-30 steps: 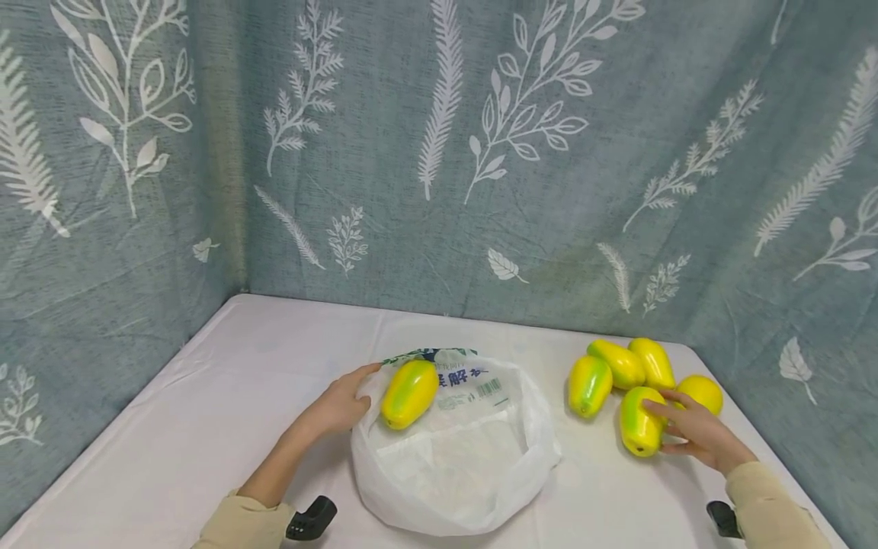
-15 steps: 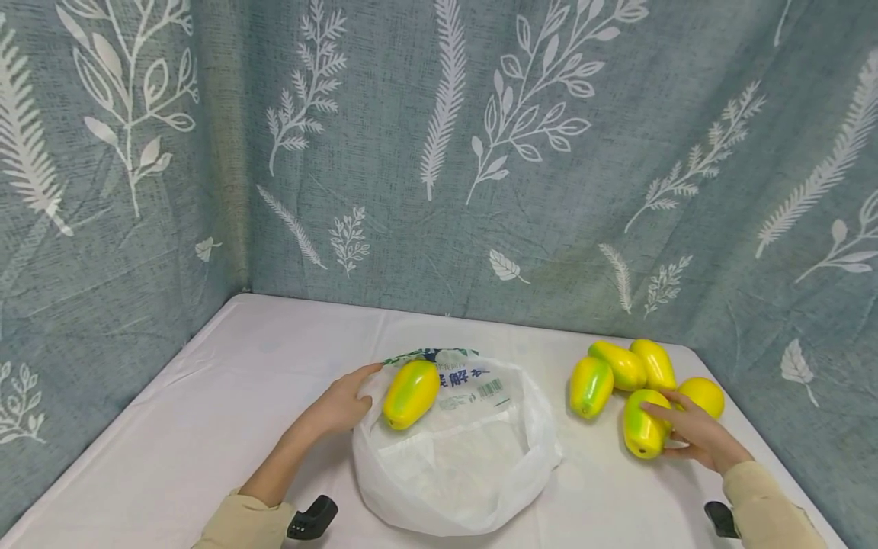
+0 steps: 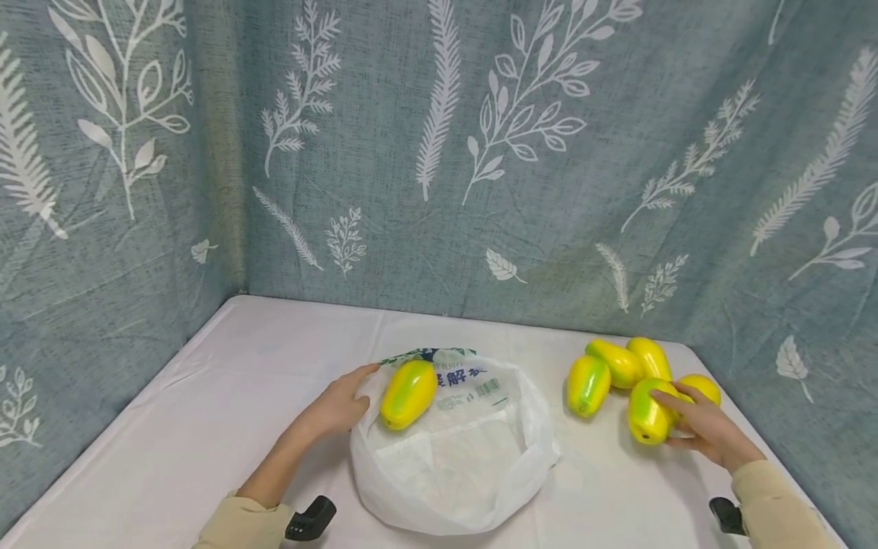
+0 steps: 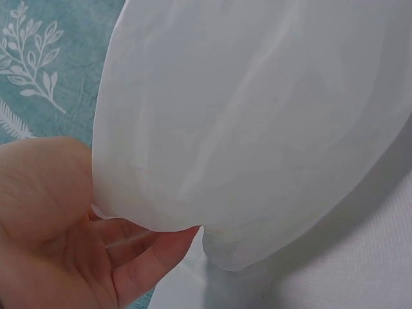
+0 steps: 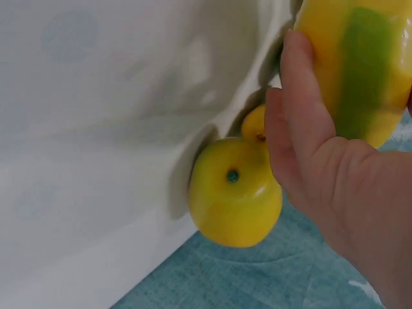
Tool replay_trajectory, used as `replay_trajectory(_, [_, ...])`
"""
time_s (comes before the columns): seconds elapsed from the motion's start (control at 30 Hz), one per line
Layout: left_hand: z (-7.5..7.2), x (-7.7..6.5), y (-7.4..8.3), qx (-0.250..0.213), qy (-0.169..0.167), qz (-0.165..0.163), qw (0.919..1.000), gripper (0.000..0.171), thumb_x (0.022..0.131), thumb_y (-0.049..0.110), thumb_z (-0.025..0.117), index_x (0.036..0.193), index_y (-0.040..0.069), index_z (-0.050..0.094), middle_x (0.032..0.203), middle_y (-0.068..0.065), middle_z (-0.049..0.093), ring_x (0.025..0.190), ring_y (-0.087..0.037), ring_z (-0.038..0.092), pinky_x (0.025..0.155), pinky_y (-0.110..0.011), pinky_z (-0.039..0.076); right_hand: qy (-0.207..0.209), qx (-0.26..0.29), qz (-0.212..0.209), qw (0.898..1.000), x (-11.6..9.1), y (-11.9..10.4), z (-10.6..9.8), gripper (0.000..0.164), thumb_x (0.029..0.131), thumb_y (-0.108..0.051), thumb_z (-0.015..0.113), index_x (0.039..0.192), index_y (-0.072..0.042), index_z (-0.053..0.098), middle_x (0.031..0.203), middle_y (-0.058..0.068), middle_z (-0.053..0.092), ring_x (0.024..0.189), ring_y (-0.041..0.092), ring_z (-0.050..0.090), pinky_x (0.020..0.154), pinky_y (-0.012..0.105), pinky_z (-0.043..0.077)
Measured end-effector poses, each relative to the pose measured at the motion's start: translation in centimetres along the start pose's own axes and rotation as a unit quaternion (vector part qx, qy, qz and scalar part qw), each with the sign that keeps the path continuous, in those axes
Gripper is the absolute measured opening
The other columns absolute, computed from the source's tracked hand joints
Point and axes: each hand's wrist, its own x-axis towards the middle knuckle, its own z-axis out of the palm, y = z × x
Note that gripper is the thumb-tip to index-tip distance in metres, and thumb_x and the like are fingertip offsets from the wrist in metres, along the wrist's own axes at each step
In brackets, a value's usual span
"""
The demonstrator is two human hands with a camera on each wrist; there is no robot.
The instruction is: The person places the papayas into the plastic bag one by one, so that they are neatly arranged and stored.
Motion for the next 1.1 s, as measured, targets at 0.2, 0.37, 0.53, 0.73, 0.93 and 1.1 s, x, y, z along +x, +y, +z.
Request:
replay_trajectory(0.2, [0.0, 0.0, 0.1, -0.004, -0.001, 0.000, 1.0000, 0.054, 0.088, -0.003, 0.041, 0.141, -0.009, 0.035, 0.140, -0.031, 0.039, 0.130, -0.047, 0.033, 0.103, -0.060, 0.030, -0.019, 0.057, -0.021, 0.998, -0.3, -0.7, 0.5, 0.094, 0.096, -0.045, 0.048, 0.147, -0.003, -0.018, 0.149, 0.034, -0.007, 0.133, 0.051, 0.015, 0.092, 0.052, 0.046])
replay_trajectory(0.37, [0.0, 0.0, 0.0, -0.004, 0.001, 0.003, 1.0000, 0.054, 0.088, -0.004, 0.041, 0.141, -0.009, 0.035, 0.140, -0.031, 0.039, 0.130, -0.047, 0.033, 0.102, -0.060, 0.030, -0.046, 0.090, -0.040, 0.994, -0.6, -1.2, 1.4, 0.091, 0.098, -0.044, 0.046, 0.148, -0.003, -0.018, 0.150, 0.032, 0.000, 0.118, 0.040, 0.043, 0.091, 0.047, 0.049])
replay_trajectory(0.53, [0.0, 0.1, -0.1, -0.006, 0.001, 0.004, 1.0000, 0.054, 0.088, -0.005, 0.041, 0.141, -0.009, 0.035, 0.140, -0.031, 0.039, 0.130, -0.047, 0.034, 0.103, -0.060, 0.030, -0.064, 0.107, -0.057, 0.991, -1.0, -2.3, 2.7, 0.089, 0.098, -0.043, 0.046, 0.149, -0.003, -0.016, 0.147, 0.030, 0.007, 0.115, 0.032, 0.044, 0.092, 0.046, 0.048])
replay_trajectory(0.73, [-0.1, -0.1, 0.0, -0.006, 0.002, 0.008, 0.9999, 0.053, 0.088, -0.004, 0.042, 0.140, -0.009, 0.036, 0.139, -0.031, 0.041, 0.129, -0.047, 0.036, 0.101, -0.059, 0.032, -0.080, 0.135, -0.067, 0.985, -1.2, -3.4, 4.5, 0.087, 0.098, -0.043, 0.046, 0.150, -0.005, -0.013, 0.146, 0.024, 0.010, 0.120, 0.035, 0.037, 0.095, 0.048, 0.045])
replay_trajectory(0.93, [-0.1, -0.2, 0.0, -0.006, 0.003, 0.010, 0.9999, 0.053, 0.088, -0.004, 0.043, 0.140, -0.009, 0.036, 0.139, -0.030, 0.041, 0.129, -0.047, 0.036, 0.102, -0.059, 0.032, -0.096, 0.160, -0.075, 0.980, -1.1, -4.3, 6.4, 0.085, 0.098, -0.042, 0.047, 0.152, -0.008, -0.008, 0.146, 0.018, 0.015, 0.122, 0.032, 0.037, 0.100, 0.051, 0.040])
replay_trajectory(1.1, [-0.1, -0.2, 0.2, -0.008, 0.003, 0.007, 0.9999, 0.054, 0.087, -0.004, 0.043, 0.140, -0.009, 0.036, 0.139, -0.030, 0.041, 0.129, -0.046, 0.036, 0.102, -0.059, 0.032, -0.116, 0.178, -0.086, 0.974, -1.1, -4.8, 8.0, 0.081, 0.099, -0.038, 0.046, 0.152, -0.009, -0.008, 0.151, 0.021, 0.008, 0.131, 0.039, 0.026, 0.103, 0.058, 0.031])
